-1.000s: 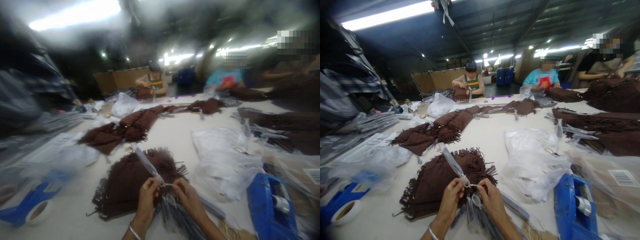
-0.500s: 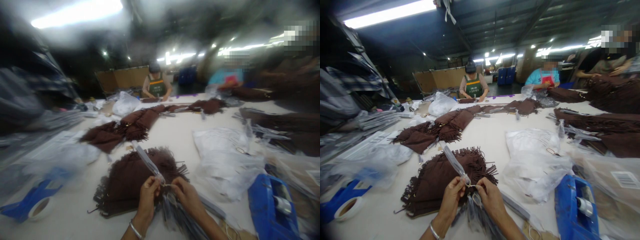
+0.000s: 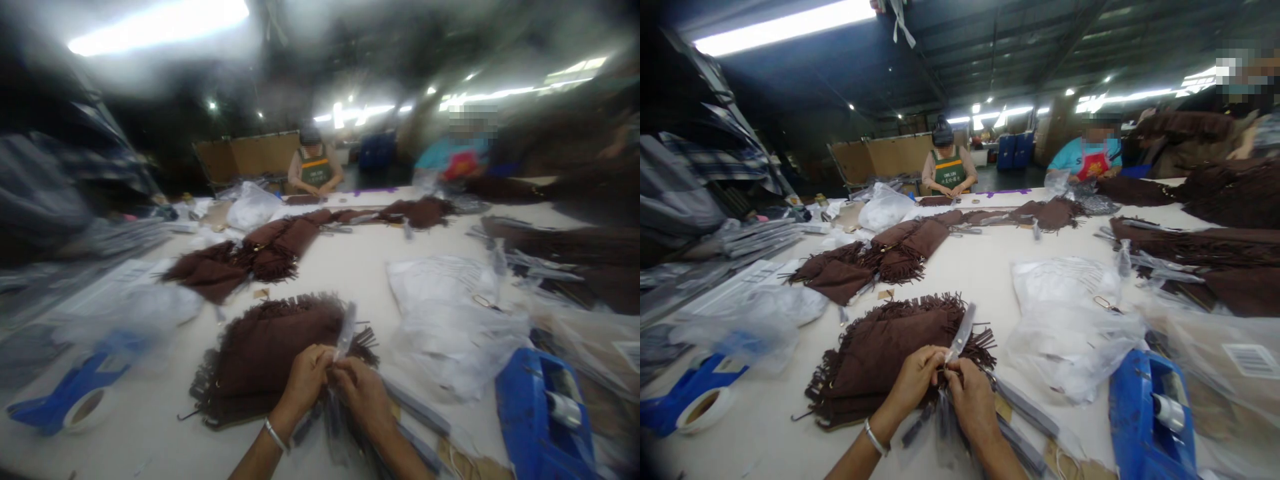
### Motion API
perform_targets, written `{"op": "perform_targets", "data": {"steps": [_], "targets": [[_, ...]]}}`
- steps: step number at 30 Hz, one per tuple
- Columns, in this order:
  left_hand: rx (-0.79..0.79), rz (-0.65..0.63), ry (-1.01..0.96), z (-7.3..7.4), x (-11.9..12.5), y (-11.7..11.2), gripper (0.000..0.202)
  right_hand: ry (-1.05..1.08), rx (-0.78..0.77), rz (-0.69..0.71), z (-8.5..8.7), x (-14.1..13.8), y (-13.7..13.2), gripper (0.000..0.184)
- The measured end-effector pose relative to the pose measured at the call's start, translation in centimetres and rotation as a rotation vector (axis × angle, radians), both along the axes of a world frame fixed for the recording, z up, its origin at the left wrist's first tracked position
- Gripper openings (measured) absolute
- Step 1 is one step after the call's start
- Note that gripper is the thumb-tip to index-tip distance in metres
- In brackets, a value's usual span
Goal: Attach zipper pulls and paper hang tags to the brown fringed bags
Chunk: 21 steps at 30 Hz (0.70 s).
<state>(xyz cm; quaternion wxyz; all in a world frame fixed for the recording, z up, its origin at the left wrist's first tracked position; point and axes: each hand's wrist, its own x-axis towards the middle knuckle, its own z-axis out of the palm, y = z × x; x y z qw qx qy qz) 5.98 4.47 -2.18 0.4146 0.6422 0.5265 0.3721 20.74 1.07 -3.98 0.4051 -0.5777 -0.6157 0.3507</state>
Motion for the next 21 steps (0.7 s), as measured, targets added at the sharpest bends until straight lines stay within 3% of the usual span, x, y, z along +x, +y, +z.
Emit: {"op": "perform_targets", "data": {"steps": [4, 8, 12, 16, 21], "targets": [[0.066, 0.099, 0.09, -0.4, -1.1, -1.6, 0.024, 0.013, -0.015, -0.055, -0.7, 0.0, 0.2, 0.022], [0.168, 0.029, 0.239, -0.8, -0.9, -2.7, 0.015, 0.063, -0.034, -0.028, -0.8, 0.2, 0.3, 0.023], [0.201, 0.009, 0.326, -1.1, 0.1, -2.4, 0.014, 0.061, -0.049, -0.022, -0.7, 0.2, 0.2, 0.021], [0.157, 0.054, 0.237, -0.8, -0.4, -1.9, 0.016, 0.046, -0.093, 0.026, -1.1, 1.2, -0.3, 0.021], [-0.051, -0.023, -0.074, -0.7, -2.5, -2.9, 0.017, -0.086, -0.119, 0.035, -1.0, 3.0, -1.8, 0.019]]}}
